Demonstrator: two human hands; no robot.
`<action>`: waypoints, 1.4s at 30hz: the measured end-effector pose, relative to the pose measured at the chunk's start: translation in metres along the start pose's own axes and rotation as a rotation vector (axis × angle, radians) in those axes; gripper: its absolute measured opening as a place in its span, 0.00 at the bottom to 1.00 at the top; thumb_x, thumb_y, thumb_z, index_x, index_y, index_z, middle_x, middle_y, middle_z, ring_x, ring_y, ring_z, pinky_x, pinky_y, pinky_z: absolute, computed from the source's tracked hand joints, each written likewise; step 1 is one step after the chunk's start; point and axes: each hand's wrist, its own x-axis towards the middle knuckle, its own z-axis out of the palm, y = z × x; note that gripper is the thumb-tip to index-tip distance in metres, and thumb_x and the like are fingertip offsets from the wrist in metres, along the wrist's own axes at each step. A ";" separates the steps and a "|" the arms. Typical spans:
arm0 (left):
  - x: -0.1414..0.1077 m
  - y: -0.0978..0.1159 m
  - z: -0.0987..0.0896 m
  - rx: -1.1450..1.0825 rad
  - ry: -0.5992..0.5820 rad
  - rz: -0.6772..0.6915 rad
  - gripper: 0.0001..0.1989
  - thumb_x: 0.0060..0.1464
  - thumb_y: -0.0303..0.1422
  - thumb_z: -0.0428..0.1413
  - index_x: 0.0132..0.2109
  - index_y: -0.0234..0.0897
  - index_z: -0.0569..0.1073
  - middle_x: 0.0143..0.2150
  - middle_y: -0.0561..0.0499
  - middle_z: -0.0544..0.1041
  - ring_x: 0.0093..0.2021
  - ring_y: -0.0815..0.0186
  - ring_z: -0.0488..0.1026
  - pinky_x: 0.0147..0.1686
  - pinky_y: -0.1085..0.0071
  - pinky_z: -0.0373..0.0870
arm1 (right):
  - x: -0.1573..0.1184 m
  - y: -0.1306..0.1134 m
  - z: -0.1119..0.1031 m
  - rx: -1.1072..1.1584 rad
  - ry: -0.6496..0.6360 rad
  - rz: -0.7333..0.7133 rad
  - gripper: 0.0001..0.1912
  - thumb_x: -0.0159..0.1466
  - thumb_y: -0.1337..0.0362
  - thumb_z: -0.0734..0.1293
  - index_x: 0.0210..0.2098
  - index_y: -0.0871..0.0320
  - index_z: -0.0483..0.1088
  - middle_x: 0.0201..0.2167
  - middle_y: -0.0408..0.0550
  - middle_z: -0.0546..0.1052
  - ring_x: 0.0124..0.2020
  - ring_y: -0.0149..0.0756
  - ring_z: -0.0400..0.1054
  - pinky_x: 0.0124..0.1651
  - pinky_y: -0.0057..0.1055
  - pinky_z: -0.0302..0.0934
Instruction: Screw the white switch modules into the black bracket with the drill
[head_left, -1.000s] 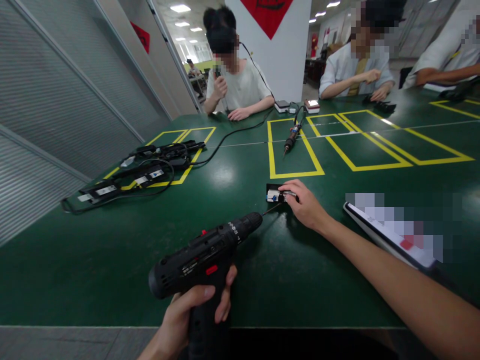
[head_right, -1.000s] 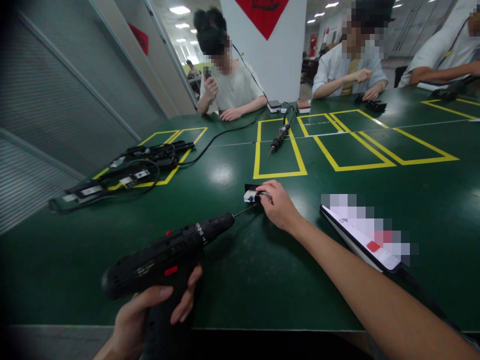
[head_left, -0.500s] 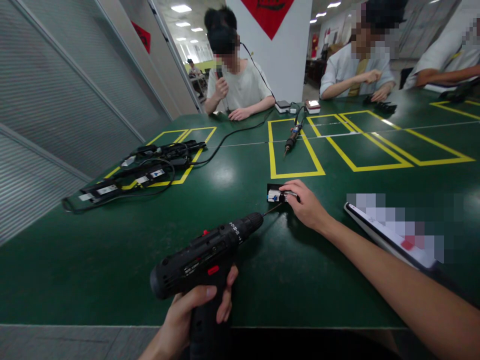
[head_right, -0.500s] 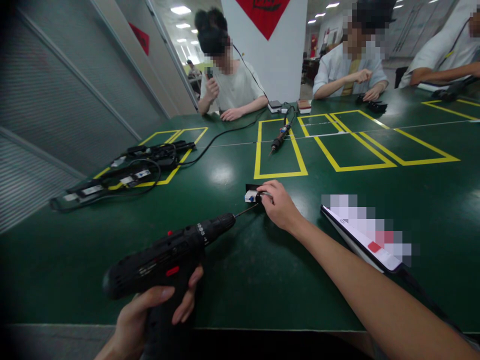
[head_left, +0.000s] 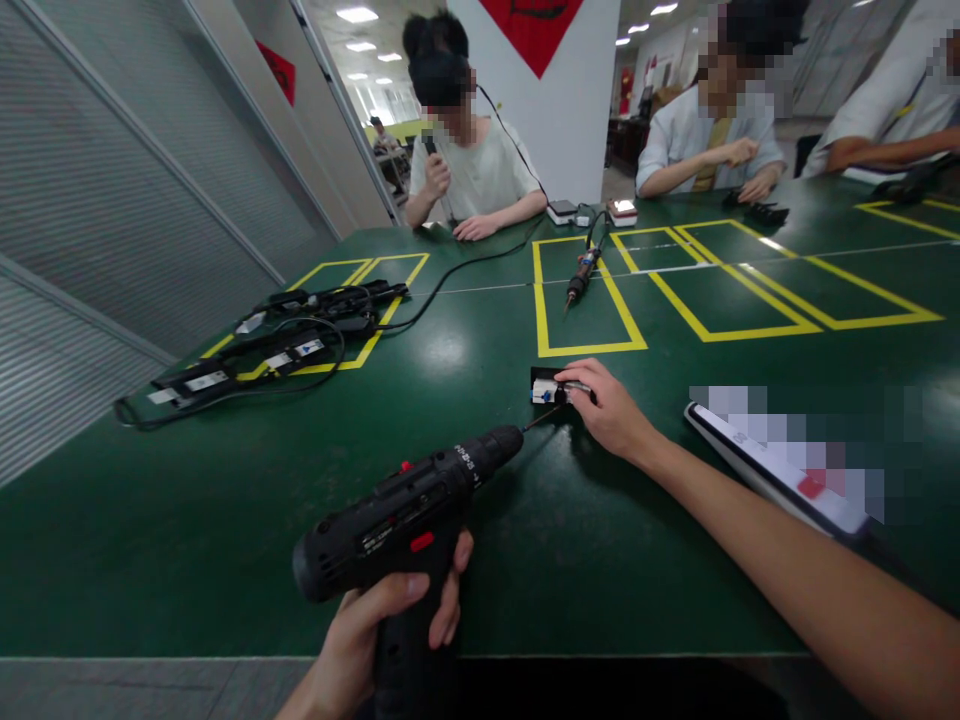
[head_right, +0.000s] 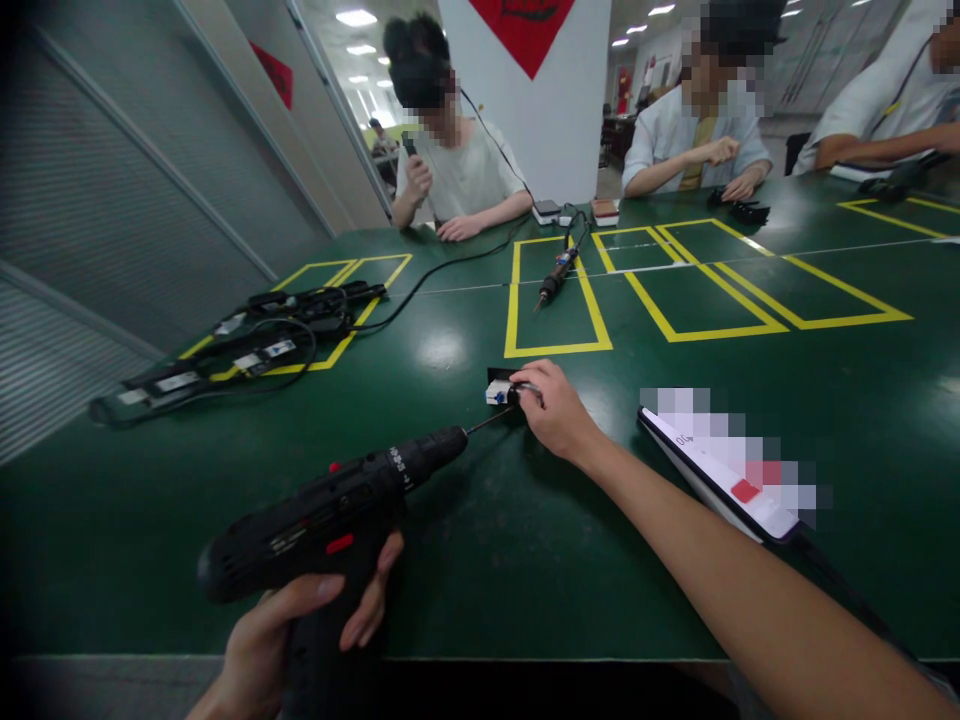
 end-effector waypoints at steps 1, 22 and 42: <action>0.000 0.001 0.001 0.003 0.002 0.001 0.14 0.48 0.35 0.49 0.39 0.27 0.68 0.17 0.48 0.69 0.19 0.66 0.63 0.22 0.70 0.59 | 0.000 0.000 0.000 0.000 0.001 -0.001 0.15 0.61 0.70 0.56 0.43 0.56 0.70 0.45 0.51 0.68 0.48 0.40 0.62 0.53 0.41 0.56; 0.001 0.000 -0.004 0.021 -0.029 0.018 0.14 0.50 0.35 0.49 0.39 0.27 0.68 0.17 0.47 0.69 0.19 0.66 0.64 0.21 0.70 0.59 | 0.000 0.003 0.001 0.000 0.007 -0.012 0.14 0.61 0.70 0.56 0.43 0.57 0.70 0.45 0.51 0.68 0.48 0.40 0.62 0.54 0.42 0.56; 0.000 0.003 0.004 0.024 0.037 -0.002 0.14 0.48 0.34 0.49 0.38 0.28 0.68 0.16 0.49 0.68 0.18 0.67 0.62 0.21 0.71 0.58 | -0.001 0.004 0.002 0.005 0.009 -0.011 0.15 0.61 0.69 0.56 0.43 0.56 0.70 0.45 0.50 0.68 0.48 0.40 0.62 0.54 0.42 0.56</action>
